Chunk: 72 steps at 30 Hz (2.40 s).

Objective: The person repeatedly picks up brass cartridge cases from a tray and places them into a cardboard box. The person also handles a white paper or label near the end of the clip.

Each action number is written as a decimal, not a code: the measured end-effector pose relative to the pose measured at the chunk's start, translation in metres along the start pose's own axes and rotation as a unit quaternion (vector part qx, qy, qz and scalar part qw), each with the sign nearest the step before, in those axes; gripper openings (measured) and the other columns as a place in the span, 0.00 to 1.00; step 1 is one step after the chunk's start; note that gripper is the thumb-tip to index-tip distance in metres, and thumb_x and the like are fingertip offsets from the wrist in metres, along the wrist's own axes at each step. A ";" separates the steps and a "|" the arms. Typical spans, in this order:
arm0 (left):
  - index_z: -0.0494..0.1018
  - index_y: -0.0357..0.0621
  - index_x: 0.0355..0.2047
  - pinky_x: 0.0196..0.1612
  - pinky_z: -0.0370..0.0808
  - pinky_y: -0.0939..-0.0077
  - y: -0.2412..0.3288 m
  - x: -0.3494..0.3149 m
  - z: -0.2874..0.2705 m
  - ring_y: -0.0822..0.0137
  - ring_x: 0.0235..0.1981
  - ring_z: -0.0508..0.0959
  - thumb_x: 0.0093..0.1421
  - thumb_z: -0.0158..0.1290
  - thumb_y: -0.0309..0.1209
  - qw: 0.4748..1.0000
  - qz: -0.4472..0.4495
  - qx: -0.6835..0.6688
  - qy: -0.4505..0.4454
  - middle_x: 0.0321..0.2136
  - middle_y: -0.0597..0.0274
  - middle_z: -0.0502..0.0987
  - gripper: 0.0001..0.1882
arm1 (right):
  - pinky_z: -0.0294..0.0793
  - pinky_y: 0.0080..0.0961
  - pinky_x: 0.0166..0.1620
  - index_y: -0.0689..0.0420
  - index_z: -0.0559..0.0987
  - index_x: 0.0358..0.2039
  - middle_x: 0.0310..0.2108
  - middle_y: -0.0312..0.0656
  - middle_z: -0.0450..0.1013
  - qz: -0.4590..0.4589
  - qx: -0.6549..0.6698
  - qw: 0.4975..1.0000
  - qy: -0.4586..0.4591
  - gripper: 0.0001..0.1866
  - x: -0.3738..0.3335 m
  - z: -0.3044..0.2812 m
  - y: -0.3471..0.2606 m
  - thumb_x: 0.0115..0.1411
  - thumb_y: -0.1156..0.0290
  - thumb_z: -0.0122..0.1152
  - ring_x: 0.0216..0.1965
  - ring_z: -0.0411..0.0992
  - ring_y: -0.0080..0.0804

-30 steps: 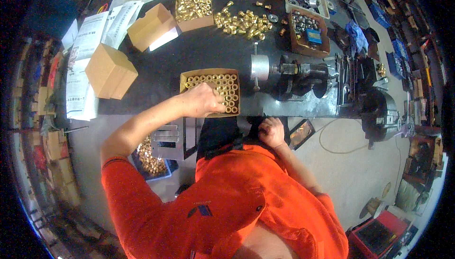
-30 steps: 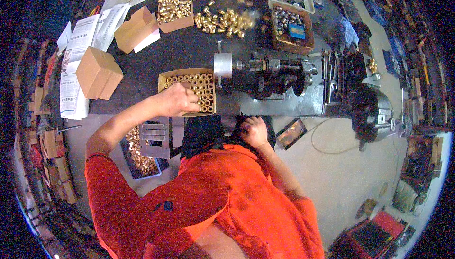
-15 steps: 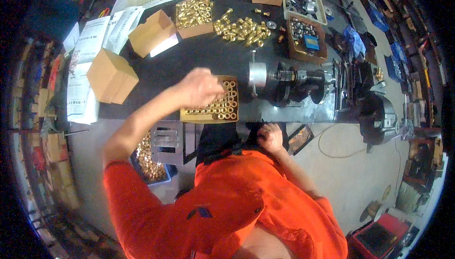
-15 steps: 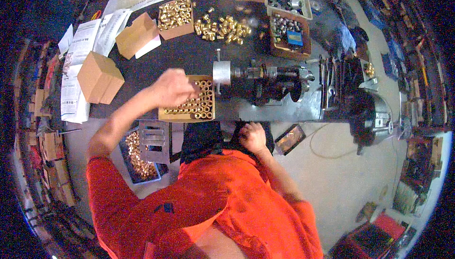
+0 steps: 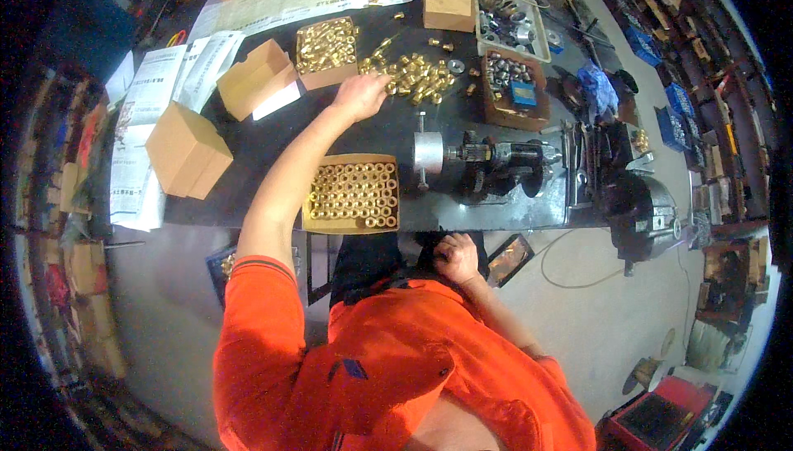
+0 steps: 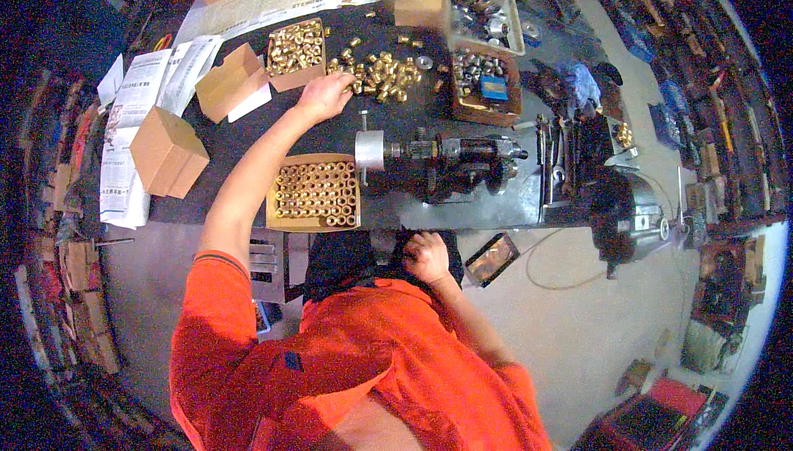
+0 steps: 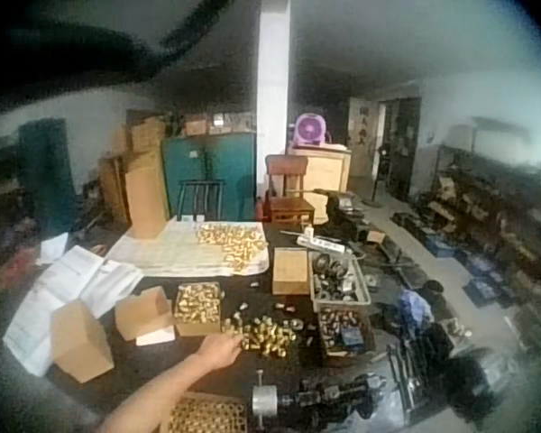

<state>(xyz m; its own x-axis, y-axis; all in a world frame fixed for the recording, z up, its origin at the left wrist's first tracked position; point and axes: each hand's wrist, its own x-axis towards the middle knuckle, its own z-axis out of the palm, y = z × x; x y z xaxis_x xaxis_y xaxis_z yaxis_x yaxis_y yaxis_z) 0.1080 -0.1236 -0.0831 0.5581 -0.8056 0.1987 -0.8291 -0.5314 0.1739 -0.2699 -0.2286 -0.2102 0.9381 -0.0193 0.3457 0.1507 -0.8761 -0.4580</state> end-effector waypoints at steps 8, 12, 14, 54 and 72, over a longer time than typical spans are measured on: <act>0.75 0.45 0.34 0.37 0.75 0.53 -0.004 -0.012 -0.009 0.48 0.33 0.79 0.54 0.55 0.37 1.000 -0.002 0.007 -0.023 0.27 0.51 0.78 0.11 | 0.65 0.35 0.31 0.50 0.75 0.18 0.22 0.36 0.68 -0.004 0.004 1.000 0.007 0.07 0.000 0.001 0.000 0.33 0.70 0.62 0.27 0.67 0.39; 0.75 0.45 0.31 0.36 0.74 0.54 -0.003 -0.021 -0.024 0.49 0.33 0.79 0.54 0.56 0.37 0.998 -0.018 0.001 -0.056 0.28 0.51 0.79 0.10 | 0.64 0.35 0.30 0.50 0.75 0.17 0.21 0.36 0.67 -0.001 0.020 1.000 -0.003 0.07 0.002 -0.001 -0.001 0.32 0.70 0.62 0.27 0.67 0.39; 0.76 0.45 0.31 0.36 0.74 0.54 -0.007 -0.025 -0.025 0.49 0.33 0.79 0.54 0.56 0.37 0.998 -0.026 -0.020 -0.050 0.28 0.51 0.79 0.10 | 0.65 0.35 0.32 0.49 0.76 0.18 0.22 0.36 0.68 0.014 0.008 1.000 -0.016 0.07 -0.001 0.004 0.001 0.33 0.69 0.63 0.29 0.68 0.38; 0.76 0.57 0.33 0.37 0.71 0.60 0.045 -0.171 -0.070 0.59 0.33 0.75 0.47 0.55 0.34 0.919 0.351 -0.019 -0.178 0.33 0.63 0.71 0.10 | 0.67 0.35 0.38 0.50 0.78 0.21 0.27 0.36 0.71 0.053 0.001 0.996 -0.078 0.10 -0.005 0.006 0.004 0.34 0.66 0.66 0.34 0.68 0.39; 0.73 0.49 0.24 0.34 0.72 0.62 0.049 -0.164 -0.072 0.61 0.31 0.76 0.45 0.55 0.33 0.899 0.398 -0.022 -0.181 0.26 0.64 0.69 0.05 | 0.67 0.35 0.37 0.51 0.77 0.20 0.26 0.36 0.70 0.037 -0.006 0.997 -0.066 0.08 -0.003 0.005 0.004 0.35 0.67 0.65 0.32 0.68 0.38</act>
<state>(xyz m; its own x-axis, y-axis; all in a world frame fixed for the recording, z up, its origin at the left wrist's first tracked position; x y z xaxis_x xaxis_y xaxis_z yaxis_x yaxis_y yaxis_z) -0.0221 0.0016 -0.0374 -0.2659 -0.9628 -0.0491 -0.9543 0.2556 0.1551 -0.2712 -0.2294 -0.2167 0.9793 -0.0210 0.2012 0.0772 -0.8804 -0.4679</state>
